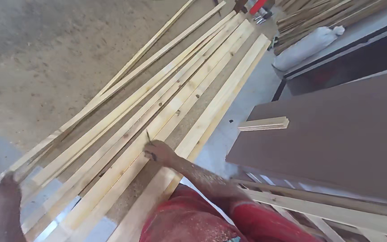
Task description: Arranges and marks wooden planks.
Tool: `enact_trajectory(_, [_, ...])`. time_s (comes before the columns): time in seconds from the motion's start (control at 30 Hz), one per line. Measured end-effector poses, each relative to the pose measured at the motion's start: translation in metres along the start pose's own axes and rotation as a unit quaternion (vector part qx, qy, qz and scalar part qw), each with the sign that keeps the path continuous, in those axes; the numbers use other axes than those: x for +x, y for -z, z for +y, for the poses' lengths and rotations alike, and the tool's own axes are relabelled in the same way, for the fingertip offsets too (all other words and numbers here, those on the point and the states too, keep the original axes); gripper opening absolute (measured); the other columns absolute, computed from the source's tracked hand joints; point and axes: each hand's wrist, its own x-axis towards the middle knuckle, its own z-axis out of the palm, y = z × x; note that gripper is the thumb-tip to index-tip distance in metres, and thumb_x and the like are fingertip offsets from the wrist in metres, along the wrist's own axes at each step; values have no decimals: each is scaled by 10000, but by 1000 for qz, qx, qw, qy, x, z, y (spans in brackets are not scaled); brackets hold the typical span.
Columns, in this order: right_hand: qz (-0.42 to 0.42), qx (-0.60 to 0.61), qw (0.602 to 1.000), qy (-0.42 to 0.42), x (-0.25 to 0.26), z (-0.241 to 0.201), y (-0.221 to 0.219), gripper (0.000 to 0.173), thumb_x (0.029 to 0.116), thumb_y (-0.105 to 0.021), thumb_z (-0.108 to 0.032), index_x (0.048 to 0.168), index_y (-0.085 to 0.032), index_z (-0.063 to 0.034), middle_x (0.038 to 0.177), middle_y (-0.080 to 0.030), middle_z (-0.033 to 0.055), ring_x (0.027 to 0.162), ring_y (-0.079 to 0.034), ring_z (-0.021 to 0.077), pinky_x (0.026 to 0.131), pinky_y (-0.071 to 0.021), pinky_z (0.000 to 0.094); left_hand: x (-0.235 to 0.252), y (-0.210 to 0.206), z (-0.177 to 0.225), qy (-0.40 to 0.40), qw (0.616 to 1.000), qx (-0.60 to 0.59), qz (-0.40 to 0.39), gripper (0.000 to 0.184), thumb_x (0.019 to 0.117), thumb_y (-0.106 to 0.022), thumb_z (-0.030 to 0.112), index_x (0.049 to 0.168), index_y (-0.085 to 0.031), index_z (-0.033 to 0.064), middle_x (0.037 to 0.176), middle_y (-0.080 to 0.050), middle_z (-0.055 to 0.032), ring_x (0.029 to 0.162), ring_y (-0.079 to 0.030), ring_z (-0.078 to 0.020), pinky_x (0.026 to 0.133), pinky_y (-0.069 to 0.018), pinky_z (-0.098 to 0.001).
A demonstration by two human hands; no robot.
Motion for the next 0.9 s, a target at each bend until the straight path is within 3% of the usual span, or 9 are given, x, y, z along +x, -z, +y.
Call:
enact_trajectory(0.13, [14, 26, 994, -105, -96, 29, -7, 269, 1006, -604, -279, 1207, -730, -151, 1156, -721, 120, 1102, -683, 282, 966, -563, 455, -9, -48, 96, -185, 972, 23, -143, 530, 1016, -580, 495, 1362, -635, 98, 1363, -624, -238, 1288, -573, -472, 1039, -446, -706])
enact_trajectory(0.27, [32, 26, 991, -125, -135, 44, -4, 265, 1019, -597, -299, 1187, -729, -143, 1186, -723, 91, 1127, -679, 246, 989, -557, 413, 2, -86, 148, -208, 967, 66, -131, 757, 824, -756, 621, 1366, -612, 113, 1416, -557, -254, 1331, -509, -491, 1062, -427, -699])
enact_trajectory(0.37, [35, 40, 990, -130, -134, 45, 1, 273, 1025, -589, -311, 1197, -721, -144, 1188, -715, 92, 1141, -668, 242, 993, -552, 410, 7, -87, 153, -188, 966, 68, -163, 732, 880, -749, 558, 1431, -562, 113, 1409, -567, -262, 1301, -537, -500, 1024, -439, -726])
enact_trajectory(0.47, [45, 48, 990, -125, -121, 40, 5, 278, 1030, -588, -328, 1207, -708, -152, 1180, -708, 93, 1149, -662, 243, 994, -553, 415, 8, -62, 150, -147, 978, 9, -151, 423, 1016, -626, 393, 1218, -676, 24, 1155, -682, -299, 1097, -642, -529, 908, -472, -768])
enact_trajectory(0.53, [51, 57, 991, -106, -109, 40, 5, 284, 1028, -591, -318, 1212, -702, -132, 1172, -704, 116, 1140, -664, 266, 984, -555, 428, 5, -42, 152, -123, 981, 43, -144, 358, 1066, -525, 306, 1240, -635, 12, 1119, -677, -330, 1063, -647, -564, 867, -478, -778])
enact_trajectory(0.63, [18, 73, 993, -93, -89, 33, 7, 304, 1024, -591, -314, 1239, -696, -127, 1190, -692, 129, 1153, -650, 282, 992, -545, 437, -4, -38, 142, -133, 967, 54, -212, 518, 1045, -570, 390, 1431, -522, 47, 1254, -657, -285, 1150, -631, -522, 937, -476, -759])
enact_trajectory(0.7, [-13, 74, 994, -80, -73, 25, 8, 317, 1021, -592, -302, 1267, -686, -125, 1220, -679, 142, 1186, -633, 297, 1019, -522, 451, -9, -51, 135, -151, 953, 103, -243, 609, 1020, -598, 458, 1464, -516, 49, 1359, -606, -286, 1248, -589, -499, 1004, -459, -730])
enact_trajectory(0.8, [-28, 62, 997, -34, -60, 12, 2, 316, 1012, -612, -286, 1276, -674, -124, 1219, -677, 149, 1172, -636, 319, 1017, -519, 470, -9, -82, 117, -132, 964, 117, -201, 470, 1060, -533, 414, 1304, -630, 24, 1293, -628, -305, 1213, -608, -501, 970, -489, -712])
enact_trajectory(0.9, [-37, 75, 996, -27, -55, 1, 5, 334, 1008, -622, -301, 1290, -671, -130, 1236, -669, 161, 1176, -637, 334, 991, -534, 481, -11, -71, 120, -112, 974, 109, -164, 494, 1085, -446, 453, 1244, -661, 37, 1222, -672, -286, 1151, -644, -500, 908, -501, -732])
